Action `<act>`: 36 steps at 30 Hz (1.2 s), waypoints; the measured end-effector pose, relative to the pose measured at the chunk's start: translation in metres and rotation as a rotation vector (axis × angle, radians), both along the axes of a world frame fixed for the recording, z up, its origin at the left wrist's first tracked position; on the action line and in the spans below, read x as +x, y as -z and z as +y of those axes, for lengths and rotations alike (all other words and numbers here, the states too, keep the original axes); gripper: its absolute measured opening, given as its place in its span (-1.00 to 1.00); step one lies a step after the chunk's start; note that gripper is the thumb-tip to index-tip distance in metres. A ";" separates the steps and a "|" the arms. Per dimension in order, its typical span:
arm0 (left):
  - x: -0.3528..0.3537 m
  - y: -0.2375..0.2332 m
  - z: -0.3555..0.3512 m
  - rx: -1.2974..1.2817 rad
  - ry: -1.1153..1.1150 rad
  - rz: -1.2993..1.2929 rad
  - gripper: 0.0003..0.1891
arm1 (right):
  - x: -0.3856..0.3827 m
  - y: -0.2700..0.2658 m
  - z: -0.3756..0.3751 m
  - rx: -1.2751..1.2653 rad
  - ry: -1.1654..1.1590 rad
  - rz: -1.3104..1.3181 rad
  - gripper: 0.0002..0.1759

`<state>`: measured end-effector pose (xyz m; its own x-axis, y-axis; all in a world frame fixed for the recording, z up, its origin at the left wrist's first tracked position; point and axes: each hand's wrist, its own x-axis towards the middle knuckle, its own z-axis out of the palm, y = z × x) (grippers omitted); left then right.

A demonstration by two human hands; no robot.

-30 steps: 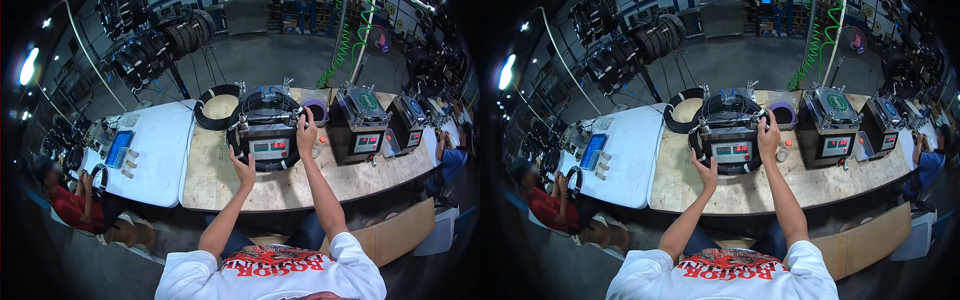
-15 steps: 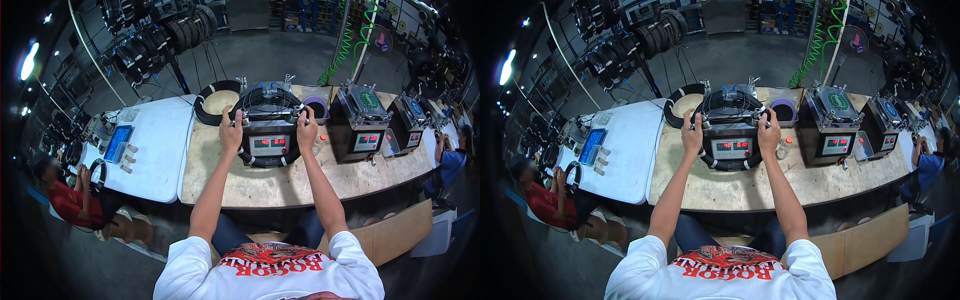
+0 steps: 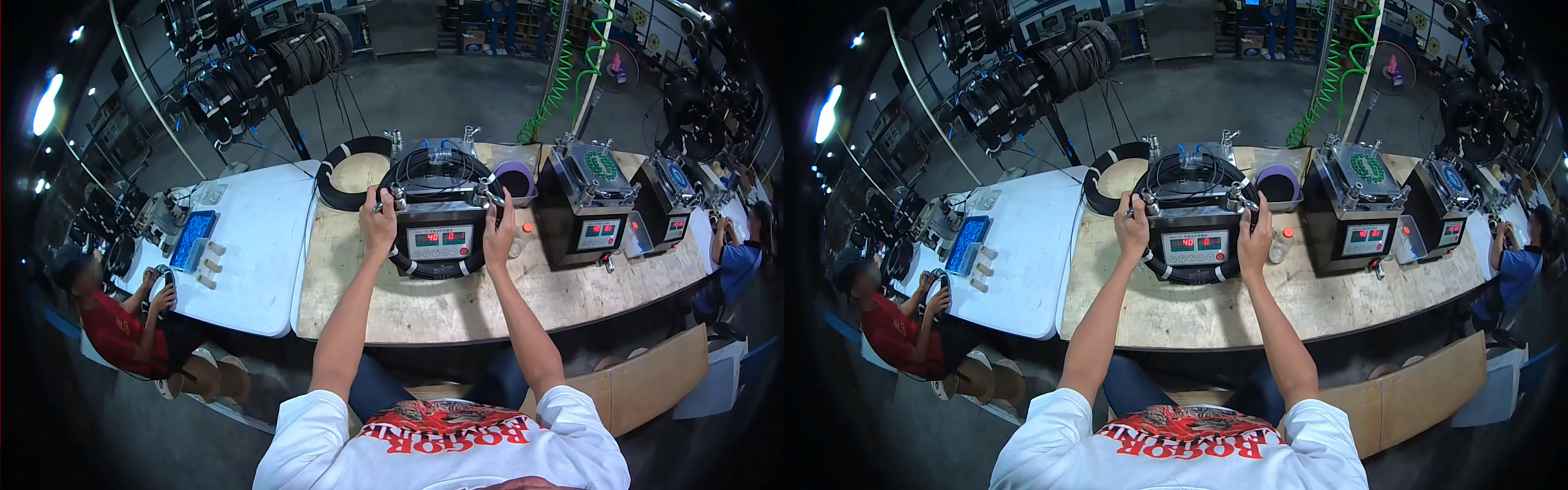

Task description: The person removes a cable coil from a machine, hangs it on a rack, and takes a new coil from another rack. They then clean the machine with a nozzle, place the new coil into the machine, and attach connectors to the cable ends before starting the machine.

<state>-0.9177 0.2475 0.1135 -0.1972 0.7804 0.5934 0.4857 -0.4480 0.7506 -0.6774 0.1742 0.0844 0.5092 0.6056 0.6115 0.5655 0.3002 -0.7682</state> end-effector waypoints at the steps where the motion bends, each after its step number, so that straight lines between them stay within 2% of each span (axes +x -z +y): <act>1: 0.000 0.000 0.000 -0.020 0.007 0.004 -0.52 | -0.002 0.012 -0.001 0.013 0.021 0.002 -0.45; 6: -0.003 -0.002 0.000 -0.086 0.039 -0.009 -0.52 | -0.008 0.026 -0.012 -0.010 -0.015 0.111 -0.44; 15: 0.001 0.009 -0.012 0.050 -0.068 0.070 -0.47 | -0.011 0.019 -0.020 -0.067 -0.016 0.121 -0.43; 18: 0.003 0.018 -0.030 0.045 -0.060 0.007 -0.45 | -0.011 0.022 -0.017 -0.049 -0.008 0.110 -0.43; 21: 0.008 0.074 -0.031 0.016 -0.116 -0.203 -0.44 | -0.009 0.028 -0.013 -0.037 -0.012 0.112 -0.42; 22: 0.010 0.063 -0.053 -0.203 -0.055 -0.281 -0.35 | -0.009 0.028 -0.013 -0.042 -0.018 0.118 -0.42; 24: 0.025 0.101 -0.061 -0.181 -0.164 -0.281 -0.27 | -0.009 0.025 -0.016 -0.048 -0.026 0.124 -0.42; 25: 0.030 0.107 -0.067 -0.170 -0.219 -0.281 -0.23 | -0.010 0.022 -0.018 -0.047 -0.030 0.124 -0.41; 26: 0.030 0.112 -0.075 -0.270 -0.132 -0.356 -0.12 | -0.010 0.020 -0.019 -0.046 -0.034 0.124 -0.41; 29: 0.028 0.127 -0.071 -0.251 -0.106 -0.343 -0.11 | -0.009 0.020 -0.020 -0.062 -0.061 0.142 -0.41; 32: 0.024 0.118 -0.075 -0.312 -0.040 -0.331 -0.10 | -0.006 0.021 -0.018 -0.002 -0.081 0.163 -0.41; 36: 0.025 0.136 -0.065 -0.255 -0.092 -0.288 -0.11 | 0.014 0.019 -0.008 -0.079 -0.062 0.080 -0.34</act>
<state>-0.8930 0.1825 -0.0229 -0.4038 0.8666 0.2931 0.2683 -0.1942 0.9436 -0.6629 0.1659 0.0655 0.5141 0.6826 0.5194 0.4837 0.2693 -0.8328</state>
